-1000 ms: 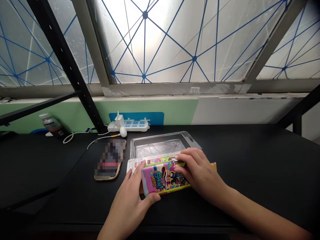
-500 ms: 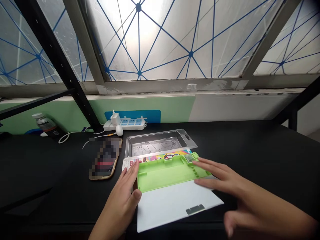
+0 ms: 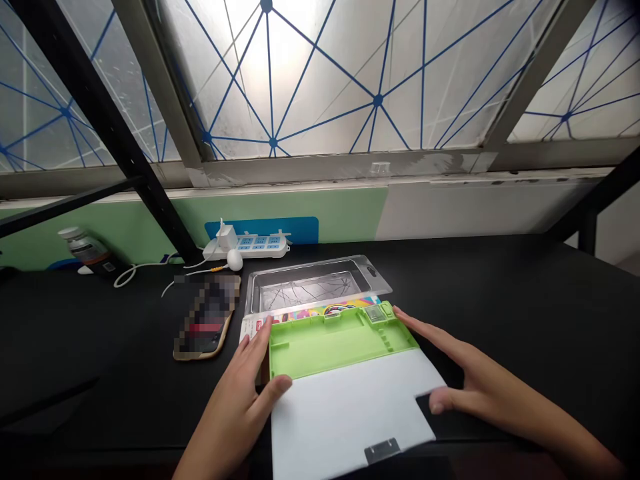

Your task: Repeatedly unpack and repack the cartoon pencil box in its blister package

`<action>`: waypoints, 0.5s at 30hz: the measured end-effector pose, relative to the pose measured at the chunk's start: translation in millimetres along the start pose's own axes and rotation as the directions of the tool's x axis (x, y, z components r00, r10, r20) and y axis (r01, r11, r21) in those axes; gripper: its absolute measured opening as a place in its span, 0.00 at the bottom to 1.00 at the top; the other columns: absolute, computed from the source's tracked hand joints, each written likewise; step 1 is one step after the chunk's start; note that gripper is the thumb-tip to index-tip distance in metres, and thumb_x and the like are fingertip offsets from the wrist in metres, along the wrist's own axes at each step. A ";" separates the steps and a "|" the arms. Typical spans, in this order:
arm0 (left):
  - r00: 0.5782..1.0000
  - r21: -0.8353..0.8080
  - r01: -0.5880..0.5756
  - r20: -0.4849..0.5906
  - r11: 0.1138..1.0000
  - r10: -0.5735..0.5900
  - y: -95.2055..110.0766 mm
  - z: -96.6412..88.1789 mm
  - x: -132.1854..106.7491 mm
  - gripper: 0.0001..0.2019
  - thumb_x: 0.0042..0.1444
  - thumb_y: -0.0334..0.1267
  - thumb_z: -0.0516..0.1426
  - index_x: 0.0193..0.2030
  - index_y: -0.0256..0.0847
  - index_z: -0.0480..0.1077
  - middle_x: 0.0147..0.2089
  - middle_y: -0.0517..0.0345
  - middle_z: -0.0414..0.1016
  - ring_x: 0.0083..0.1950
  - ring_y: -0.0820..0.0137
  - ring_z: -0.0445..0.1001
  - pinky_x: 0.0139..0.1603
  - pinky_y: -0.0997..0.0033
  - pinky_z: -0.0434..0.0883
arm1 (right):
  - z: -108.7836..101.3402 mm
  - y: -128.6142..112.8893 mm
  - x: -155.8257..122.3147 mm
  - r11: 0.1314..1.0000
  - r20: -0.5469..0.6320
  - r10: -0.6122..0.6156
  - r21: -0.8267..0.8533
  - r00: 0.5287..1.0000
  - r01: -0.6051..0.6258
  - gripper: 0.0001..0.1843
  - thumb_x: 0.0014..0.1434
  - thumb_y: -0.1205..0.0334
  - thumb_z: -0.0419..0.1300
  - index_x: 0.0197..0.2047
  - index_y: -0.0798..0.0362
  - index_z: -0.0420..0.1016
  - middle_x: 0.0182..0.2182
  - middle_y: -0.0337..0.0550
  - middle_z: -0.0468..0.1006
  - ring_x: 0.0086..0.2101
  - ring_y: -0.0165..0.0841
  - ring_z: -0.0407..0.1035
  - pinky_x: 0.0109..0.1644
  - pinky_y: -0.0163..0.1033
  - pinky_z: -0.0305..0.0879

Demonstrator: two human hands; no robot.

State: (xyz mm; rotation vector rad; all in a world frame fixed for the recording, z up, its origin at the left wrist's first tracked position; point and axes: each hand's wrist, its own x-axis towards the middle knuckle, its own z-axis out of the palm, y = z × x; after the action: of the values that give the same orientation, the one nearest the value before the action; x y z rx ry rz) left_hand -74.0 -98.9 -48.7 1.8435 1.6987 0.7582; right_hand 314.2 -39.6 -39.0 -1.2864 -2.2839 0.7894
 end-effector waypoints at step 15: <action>0.998 -0.228 -0.059 -0.044 0.972 0.051 -4.3 -0.6 -4.2 0.50 0.59 0.75 0.45 0.79 0.47 0.41 0.79 0.46 0.50 0.78 0.48 0.50 0.74 0.45 0.53 | 20.5 -15.9 18.9 0.994 -0.219 0.100 -0.017 0.971 -0.106 0.35 0.63 0.41 0.61 0.68 0.46 0.61 0.64 0.52 0.73 0.60 0.49 0.71 0.61 0.53 0.71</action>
State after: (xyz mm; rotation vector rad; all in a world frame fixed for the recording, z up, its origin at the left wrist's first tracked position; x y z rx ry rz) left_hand -77.7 -102.8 -51.6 1.7318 1.5170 0.9744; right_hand 282.6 -35.6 -43.0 -1.4380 -2.0761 0.6177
